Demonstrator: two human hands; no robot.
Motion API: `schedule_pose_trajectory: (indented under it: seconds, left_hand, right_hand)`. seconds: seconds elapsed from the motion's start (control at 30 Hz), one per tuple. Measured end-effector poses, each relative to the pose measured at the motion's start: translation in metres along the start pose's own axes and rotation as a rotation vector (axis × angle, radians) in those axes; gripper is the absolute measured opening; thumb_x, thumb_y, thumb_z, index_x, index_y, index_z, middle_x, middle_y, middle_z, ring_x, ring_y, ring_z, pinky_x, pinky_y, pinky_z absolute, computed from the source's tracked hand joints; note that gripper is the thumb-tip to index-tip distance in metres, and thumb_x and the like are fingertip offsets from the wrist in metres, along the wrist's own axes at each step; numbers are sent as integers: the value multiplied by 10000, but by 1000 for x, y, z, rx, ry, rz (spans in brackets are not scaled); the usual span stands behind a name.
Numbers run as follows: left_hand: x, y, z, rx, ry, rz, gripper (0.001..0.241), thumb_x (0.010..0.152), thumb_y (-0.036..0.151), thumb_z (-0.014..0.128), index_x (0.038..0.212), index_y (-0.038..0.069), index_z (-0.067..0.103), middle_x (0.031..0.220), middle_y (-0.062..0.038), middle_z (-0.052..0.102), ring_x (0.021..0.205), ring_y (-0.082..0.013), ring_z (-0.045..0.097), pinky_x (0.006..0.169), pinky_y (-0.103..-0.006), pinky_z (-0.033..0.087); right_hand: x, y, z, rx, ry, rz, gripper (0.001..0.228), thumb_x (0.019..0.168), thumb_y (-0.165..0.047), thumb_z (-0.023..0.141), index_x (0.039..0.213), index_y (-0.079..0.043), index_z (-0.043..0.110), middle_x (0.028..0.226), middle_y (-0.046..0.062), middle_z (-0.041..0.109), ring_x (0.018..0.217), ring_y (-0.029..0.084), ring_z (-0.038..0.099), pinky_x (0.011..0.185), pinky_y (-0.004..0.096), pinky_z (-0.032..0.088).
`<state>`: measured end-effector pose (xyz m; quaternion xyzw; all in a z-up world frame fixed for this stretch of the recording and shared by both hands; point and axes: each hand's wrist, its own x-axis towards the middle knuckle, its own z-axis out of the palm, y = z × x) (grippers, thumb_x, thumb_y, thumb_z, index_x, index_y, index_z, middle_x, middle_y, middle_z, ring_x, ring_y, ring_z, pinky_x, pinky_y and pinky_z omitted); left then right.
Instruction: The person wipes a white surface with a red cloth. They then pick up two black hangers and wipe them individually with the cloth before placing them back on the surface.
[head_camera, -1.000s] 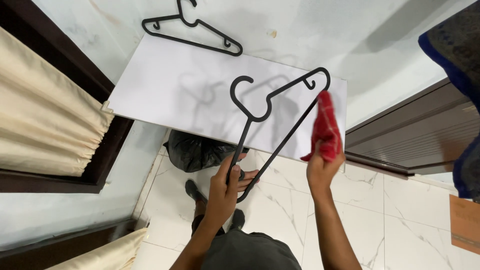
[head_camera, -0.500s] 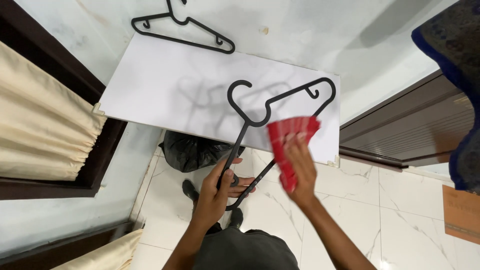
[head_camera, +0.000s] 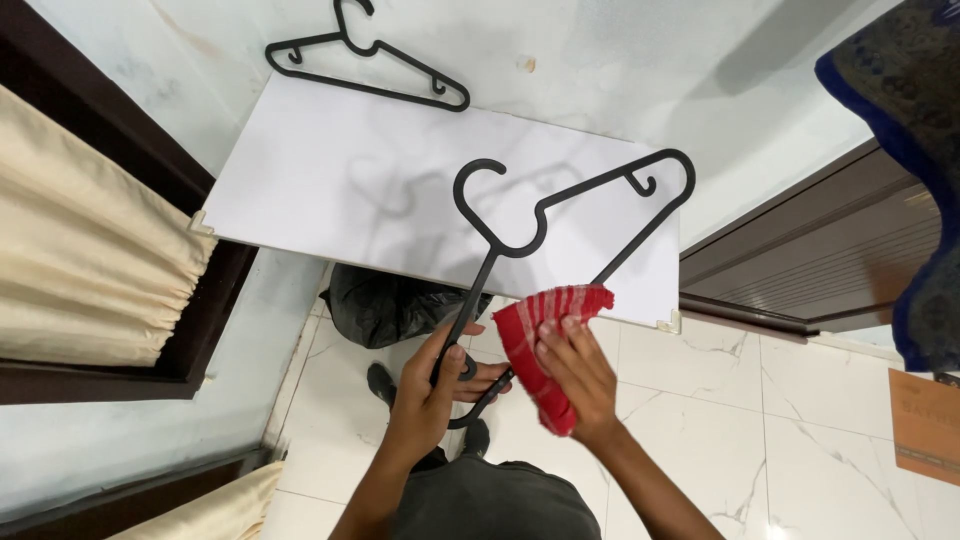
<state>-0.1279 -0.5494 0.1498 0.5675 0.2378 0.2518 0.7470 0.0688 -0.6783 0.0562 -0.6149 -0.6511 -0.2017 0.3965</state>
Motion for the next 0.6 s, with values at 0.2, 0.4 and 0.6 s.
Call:
schedule_pose_trajectory:
  seconds: [0.2,0.4,0.6]
  left_hand:
    - [-11,5,1,25,-15,-56,483,1068,372,349,1351,9,498,965,-226,812,853,-301,832,741,-367,691]
    - [-13,9,4,19,-23,-50,430,1071,324,346,1341,19,486,964,-215,812,876,-300,837,734,-369,694]
    - [-15,23,4,60,-195,26,385,1088,266,364,1339,7,498,984,-207,813,889,-295,836,740,-352,704]
  right_hand:
    - [78,70,-62,244,404,785,321,1003,57,474,1317,90,529,1294,262,577,1079,367,600,898,471,510]
    - [36,120,-85,361,860,708,184,996,64,509,1175,24,531,1108,103,637,852,174,691,708,343,670]
    - [87,59,-76,-99,96,329,493,1002,95,488,1489,29,524,1538,249,531,1536,391,377,1307,536,265]
